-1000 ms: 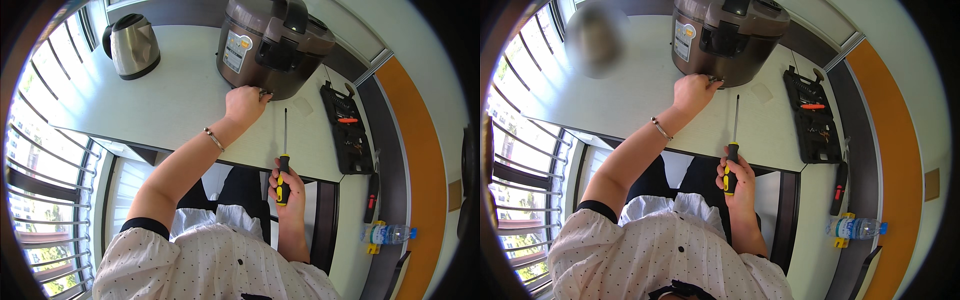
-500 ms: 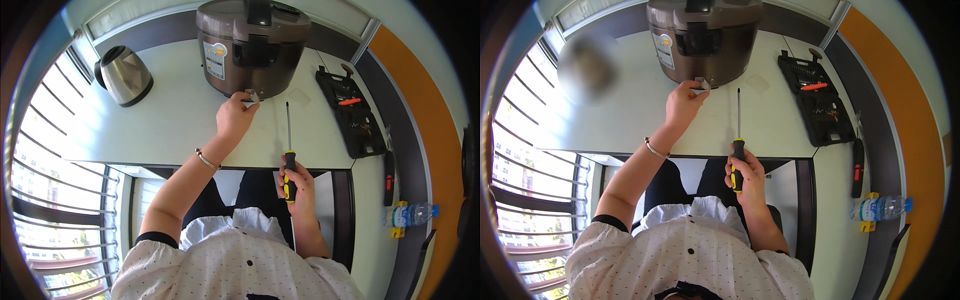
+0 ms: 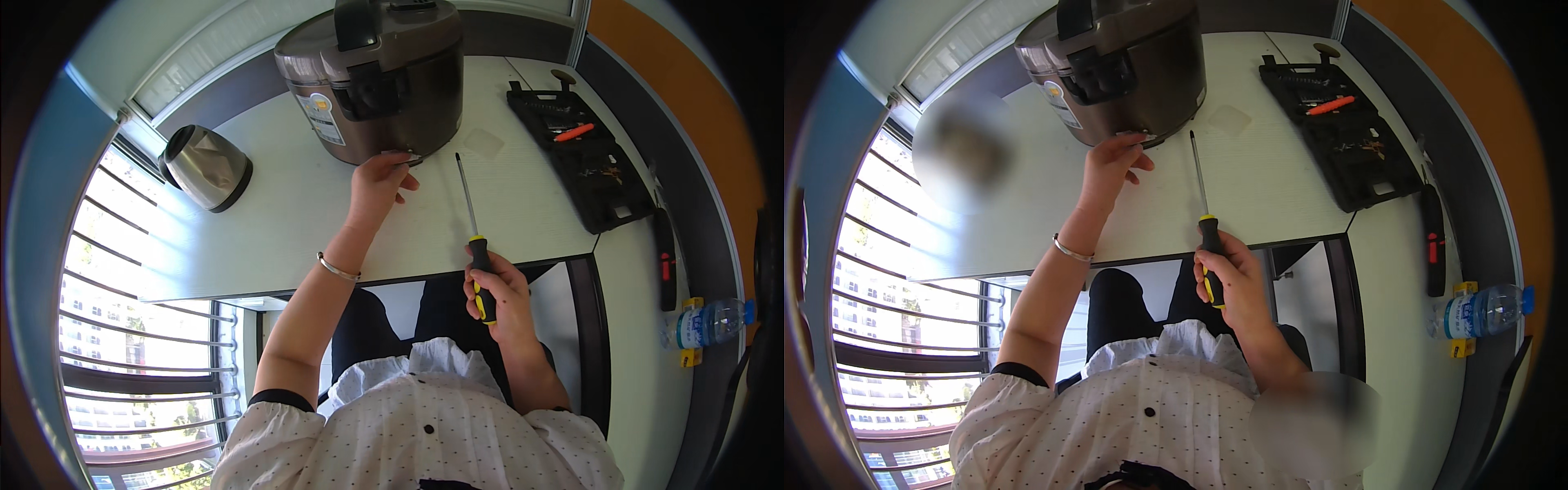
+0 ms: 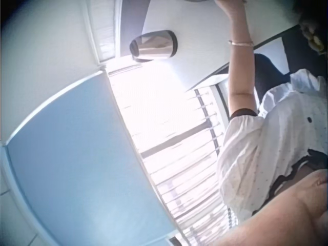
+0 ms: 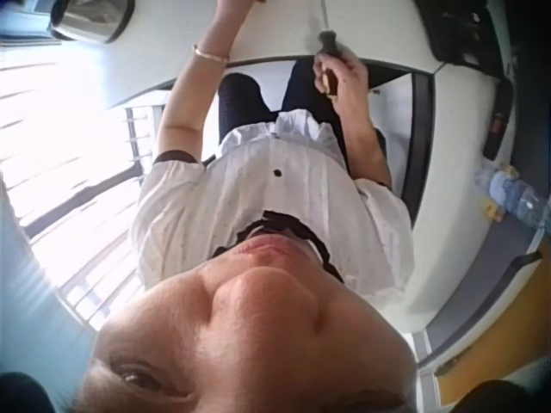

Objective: The person uses a screwdriver to remove and reinsert screws on the front panel of a rice cooker. They repeatedly adjust the screwdriver and handle small components while working at a countertop.

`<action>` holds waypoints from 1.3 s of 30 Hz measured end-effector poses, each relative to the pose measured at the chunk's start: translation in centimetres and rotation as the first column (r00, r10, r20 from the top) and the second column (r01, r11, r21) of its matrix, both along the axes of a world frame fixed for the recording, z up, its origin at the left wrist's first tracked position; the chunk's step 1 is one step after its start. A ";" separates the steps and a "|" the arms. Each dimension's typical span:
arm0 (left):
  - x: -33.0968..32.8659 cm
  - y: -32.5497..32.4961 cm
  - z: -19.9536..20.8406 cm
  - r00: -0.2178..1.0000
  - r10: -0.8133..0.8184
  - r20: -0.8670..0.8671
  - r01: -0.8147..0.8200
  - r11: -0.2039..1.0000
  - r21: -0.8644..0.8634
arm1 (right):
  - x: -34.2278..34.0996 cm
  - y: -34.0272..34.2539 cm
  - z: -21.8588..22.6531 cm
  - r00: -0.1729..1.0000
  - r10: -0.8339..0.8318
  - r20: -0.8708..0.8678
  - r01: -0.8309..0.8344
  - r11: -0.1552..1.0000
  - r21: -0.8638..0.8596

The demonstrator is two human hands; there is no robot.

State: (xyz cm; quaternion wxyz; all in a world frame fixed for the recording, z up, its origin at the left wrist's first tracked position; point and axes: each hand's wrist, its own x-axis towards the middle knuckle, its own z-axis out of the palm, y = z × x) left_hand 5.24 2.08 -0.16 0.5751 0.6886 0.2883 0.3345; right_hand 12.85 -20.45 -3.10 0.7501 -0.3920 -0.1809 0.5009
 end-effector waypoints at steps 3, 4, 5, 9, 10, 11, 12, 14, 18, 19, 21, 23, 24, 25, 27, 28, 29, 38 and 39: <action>0.2 0.1 0.1 0.999 -0.037 0.000 0.037 0.999 0.019 | 0.3 0.0 0.3 1.000 -0.010 -0.011 0.010 1.000 0.012; 0.3 0.0 0.2 0.999 -0.043 0.000 0.043 0.999 0.001 | 0.3 0.0 0.4 1.000 -0.017 -0.012 0.017 1.000 0.015; 0.4 -0.1 0.4 0.999 -0.048 0.000 0.048 0.999 -0.016 | 0.3 0.0 0.5 1.000 -0.023 -0.013 0.023 1.000 0.014; 0.6 -0.5 0.9 0.999 -0.041 -0.015 0.039 0.994 -0.099 | 0.6 -0.1 0.7 0.999 -0.049 -0.015 0.049 0.999 0.008; 0.6 -0.5 1.0 0.999 -0.051 -0.006 0.050 0.992 -0.118 | 0.7 -0.1 0.6 0.998 -0.053 -0.015 0.053 0.999 0.007; 0.6 -0.4 1.0 0.998 -0.061 0.003 0.061 0.989 -0.137 | 0.8 -0.1 0.6 0.998 -0.068 0.014 0.068 0.998 0.000; 0.6 -0.4 1.1 0.997 -0.071 0.012 0.072 0.985 -0.156 | 0.9 -0.1 0.5 0.996 -0.082 0.044 0.082 0.997 -0.005; 0.4 -0.4 1.3 0.995 -0.101 -0.014 0.097 0.983 -0.156 | 1.3 -0.1 0.2 0.982 -0.111 0.152 0.114 0.993 -0.010; 0.3 -0.8 1.2 0.976 -0.180 -0.123 0.172 0.983 -0.070 | 2.2 -0.6 0.1 0.829 -0.120 0.546 0.233 0.962 -0.141; 0.3 -0.8 1.1 0.970 -0.189 -0.153 0.184 0.982 -0.050 | 2.5 -0.6 -0.2 0.735 -0.140 0.664 0.291 0.949 -0.122; 0.3 -0.7 0.8 0.955 -0.207 -0.214 0.210 0.978 -0.011 | 3.0 -0.8 -0.2 0.499 -0.174 0.849 0.386 0.922 -0.038; 0.0 -0.7 0.4 0.938 -0.234 -0.256 0.241 0.970 -0.004 | 3.4 -0.9 0.3 0.222 -0.200 0.954 0.436 0.896 0.087; -0.2 -0.7 0.2 0.929 -0.247 -0.276 0.257 0.966 -0.001 | 3.5 -1.1 0.6 0.194 -0.158 0.968 0.444 0.894 0.057; -0.2 -0.7 0.1 0.931 -0.241 -0.274 0.254 0.967 0.013 | 3.7 -1.2 0.6 0.148 -0.136 0.979 0.459 0.887 0.054; -0.3 -0.6 -0.1 0.936 -0.228 -0.268 0.247 0.968 0.039 | 4.2 -1.5 0.6 0.058 -0.091 0.994 0.487 0.872 0.052; -0.4 -0.6 -0.1 0.931 -0.220 -0.290 0.244 0.969 0.048 | 4.2 -1.5 0.7 0.025 -0.072 0.997 0.499 0.865 0.050; -0.6 -0.4 -0.2 0.926 -0.212 -0.313 0.241 0.969 0.057 | 4.3 -1.5 0.8 -0.007 -0.052 0.999 0.511 0.858 0.049; -1.6 -1.7 -1.2 0.977 0.118 -0.180 -0.022 0.886 0.463 | 5.3 -0.9 1.1 -0.254 0.093 0.963 0.573 0.817 0.072; -1.6 -1.7 -1.4 0.966 0.186 -0.178 -0.067 0.850 0.523 | 5.4 -0.8 1.1 -0.267 0.097 0.959 0.572 0.817 0.077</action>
